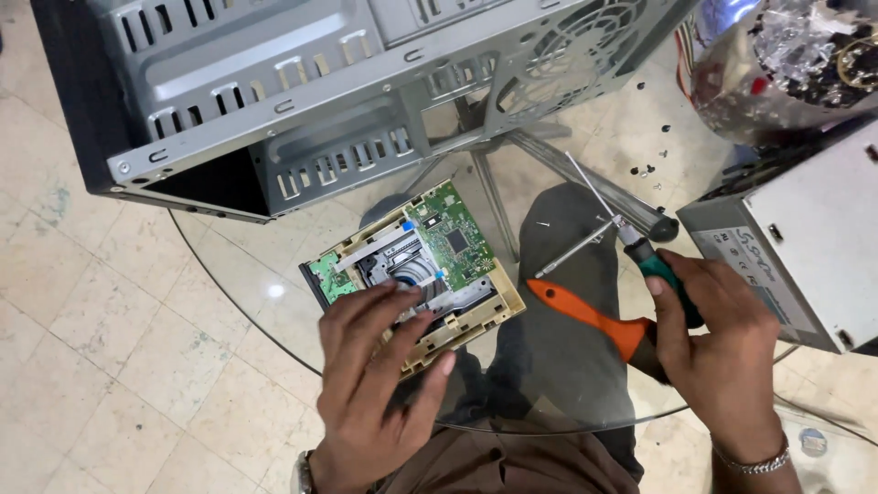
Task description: Disassembling and repairing an optical drive by manipulating the PCB, ribbon cables, and using a screwdriver.
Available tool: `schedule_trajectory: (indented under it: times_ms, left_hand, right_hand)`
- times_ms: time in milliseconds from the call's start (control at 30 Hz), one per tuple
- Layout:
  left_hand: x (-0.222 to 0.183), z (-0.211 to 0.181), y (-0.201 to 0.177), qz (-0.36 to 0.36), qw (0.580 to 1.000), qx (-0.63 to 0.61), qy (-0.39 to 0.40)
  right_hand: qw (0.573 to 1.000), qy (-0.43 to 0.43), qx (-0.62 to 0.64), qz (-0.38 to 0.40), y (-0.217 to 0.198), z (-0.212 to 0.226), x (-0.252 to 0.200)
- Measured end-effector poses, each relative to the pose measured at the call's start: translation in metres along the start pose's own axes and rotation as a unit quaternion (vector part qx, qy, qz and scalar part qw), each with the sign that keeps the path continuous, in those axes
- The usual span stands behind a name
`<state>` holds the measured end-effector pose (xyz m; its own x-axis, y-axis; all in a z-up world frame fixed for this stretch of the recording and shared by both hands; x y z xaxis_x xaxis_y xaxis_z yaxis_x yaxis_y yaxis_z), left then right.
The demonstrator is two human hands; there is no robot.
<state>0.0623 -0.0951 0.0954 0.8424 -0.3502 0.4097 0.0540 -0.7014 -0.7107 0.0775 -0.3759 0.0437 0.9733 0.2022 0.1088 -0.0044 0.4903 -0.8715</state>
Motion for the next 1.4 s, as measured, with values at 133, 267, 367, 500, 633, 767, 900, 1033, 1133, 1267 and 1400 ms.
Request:
schedule_trajectory:
  times_ms: [133, 267, 367, 500, 633, 767, 900, 1033, 1133, 1267, 1400]
  left_hand:
    - [0.031, -0.022, 0.017, 0.061, 0.998, -0.005, 0.02]
    - [0.055, -0.031, 0.064, 0.167, 0.982, 0.058, 0.067]
    - [0.072, -0.022, 0.106, 0.207, 0.964, 0.146, 0.082]
    - [0.087, -0.008, 0.152, 0.25, 0.941, 0.197, 0.113]
    - [0.094, 0.001, 0.168, 0.284, 0.939, 0.155, 0.115]
    - [0.092, 0.01, 0.179, 0.324, 0.925, 0.184, 0.079]
    - [0.091, 0.014, 0.179, 0.379, 0.902, 0.2, 0.048]
    - [0.102, 0.016, 0.167, 0.422, 0.891, 0.17, 0.017]
    - [0.11, 0.011, 0.159, 0.377, 0.91, 0.155, 0.075]
    - [0.116, 0.0, 0.159, 0.33, 0.928, 0.1, 0.138]
    - [0.114, -0.011, 0.171, 0.352, 0.912, 0.088, 0.192]
  right_hand:
    - [1.0, 0.019, 0.016, 0.005, -0.001, -0.01, -0.006]
    - [0.998, 0.033, 0.054, 0.022, 0.002, -0.015, -0.009]
    - [0.997, 0.027, 0.071, 0.024, 0.001, -0.009, -0.006]
    - [0.996, 0.026, 0.083, 0.021, 0.003, -0.013, -0.007]
    - [0.993, 0.023, 0.115, 0.02, 0.0, -0.019, -0.008]
    - [0.993, 0.031, 0.117, 0.014, -0.01, -0.022, -0.014]
    - [0.989, 0.027, 0.144, -0.014, -0.015, -0.023, -0.019]
    - [0.985, 0.026, 0.17, -0.032, -0.004, -0.032, -0.023]
    - [0.98, 0.035, 0.187, -0.052, 0.004, -0.04, -0.029]
    - [0.975, 0.04, 0.204, -0.075, 0.002, -0.042, -0.028]
    - [0.971, 0.05, 0.221, -0.074, 0.003, -0.046, -0.028]
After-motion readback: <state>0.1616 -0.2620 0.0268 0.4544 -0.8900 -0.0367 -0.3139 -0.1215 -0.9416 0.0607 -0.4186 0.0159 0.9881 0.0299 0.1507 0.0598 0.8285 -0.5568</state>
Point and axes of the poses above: each hand's wrist, its own x-axis towards the middle knuckle, its own y-axis out of the palm, z = x × y, the point moved 8 cm from there along x, towards the middle knuckle, and after that the axes turned 14 degrees about z, right-handed, at the moved point
